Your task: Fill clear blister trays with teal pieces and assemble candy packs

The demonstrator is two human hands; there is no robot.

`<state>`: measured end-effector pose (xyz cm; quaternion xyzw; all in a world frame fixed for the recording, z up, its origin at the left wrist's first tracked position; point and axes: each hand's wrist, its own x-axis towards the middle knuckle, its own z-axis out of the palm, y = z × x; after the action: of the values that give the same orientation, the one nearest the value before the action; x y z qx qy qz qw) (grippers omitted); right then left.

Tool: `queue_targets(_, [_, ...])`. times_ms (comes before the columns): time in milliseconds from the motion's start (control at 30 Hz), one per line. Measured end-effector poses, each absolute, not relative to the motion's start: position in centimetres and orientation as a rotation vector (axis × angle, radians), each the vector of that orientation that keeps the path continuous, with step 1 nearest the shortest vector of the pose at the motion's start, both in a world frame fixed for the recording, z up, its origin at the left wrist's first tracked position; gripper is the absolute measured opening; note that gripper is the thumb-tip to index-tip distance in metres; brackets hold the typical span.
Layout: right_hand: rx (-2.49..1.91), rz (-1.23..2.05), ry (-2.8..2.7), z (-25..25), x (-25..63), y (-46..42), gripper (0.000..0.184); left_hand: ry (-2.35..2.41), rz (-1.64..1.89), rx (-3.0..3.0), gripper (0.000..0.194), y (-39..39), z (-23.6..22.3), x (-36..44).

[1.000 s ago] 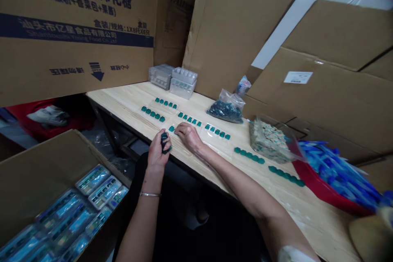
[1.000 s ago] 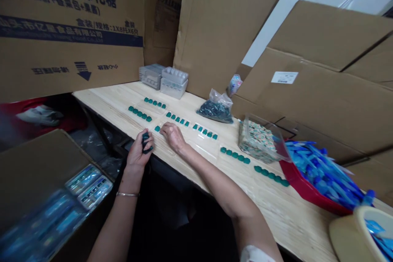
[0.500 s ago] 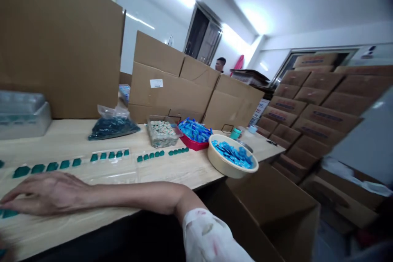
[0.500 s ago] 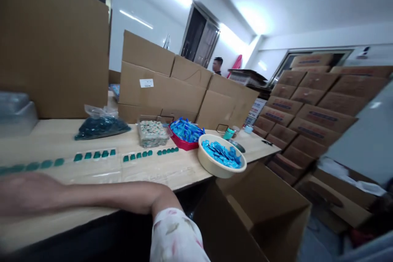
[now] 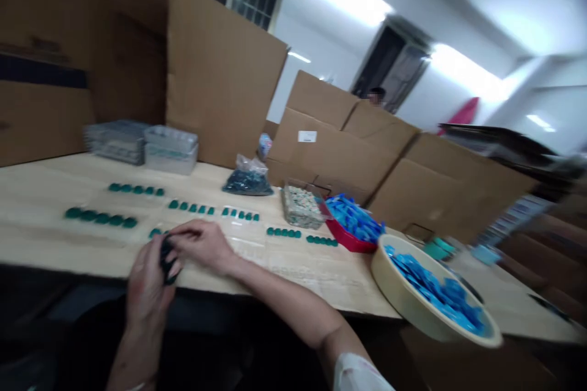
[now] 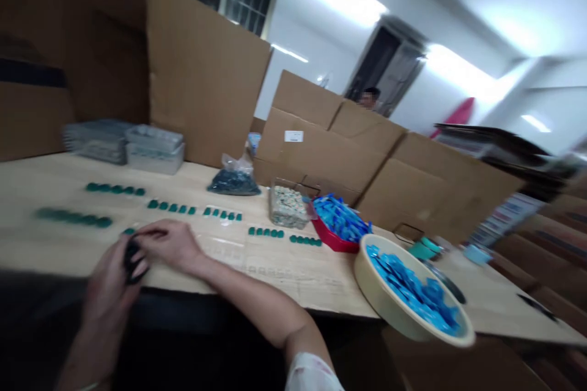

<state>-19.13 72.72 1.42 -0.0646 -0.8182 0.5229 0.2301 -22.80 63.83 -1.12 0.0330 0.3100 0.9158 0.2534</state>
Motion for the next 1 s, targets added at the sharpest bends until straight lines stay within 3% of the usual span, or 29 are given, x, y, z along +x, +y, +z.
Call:
queue_targets(100, [-0.304,1.850,-1.961,2.0,-19.0,73.2,0.028,0.823,2.525,0.153,0.027,63.7,-1.1,-22.7])
queue_targets(167, [-0.320,1.932,-1.884,2.1,-19.3,73.6,0.028,0.888,2.555,0.190,0.029,63.7,-1.2,-22.6])
queue_targets(433, [-0.309,1.922,-1.907,1.4,-19.2,73.6,0.024,1.182,2.488,0.238,0.033,63.5,-2.1,-22.8])
queue_targets(567, [-0.304,1.858,-1.895,1.6,-19.0,74.1,0.021,1.579,2.377,0.294,0.029,63.1,-2.0,-22.8])
queue_targets(767, [-0.291,1.598,-2.137,2.3,-18.4,74.5,0.020,2.180,2.302,0.693,0.012,63.2,-2.1,-22.8])
queue_targets(1000, [-0.314,1.595,-2.132,2.7,-17.5,73.8,0.018,2.515,2.136,1.130,0.014,63.4,-2.8,-23.0])
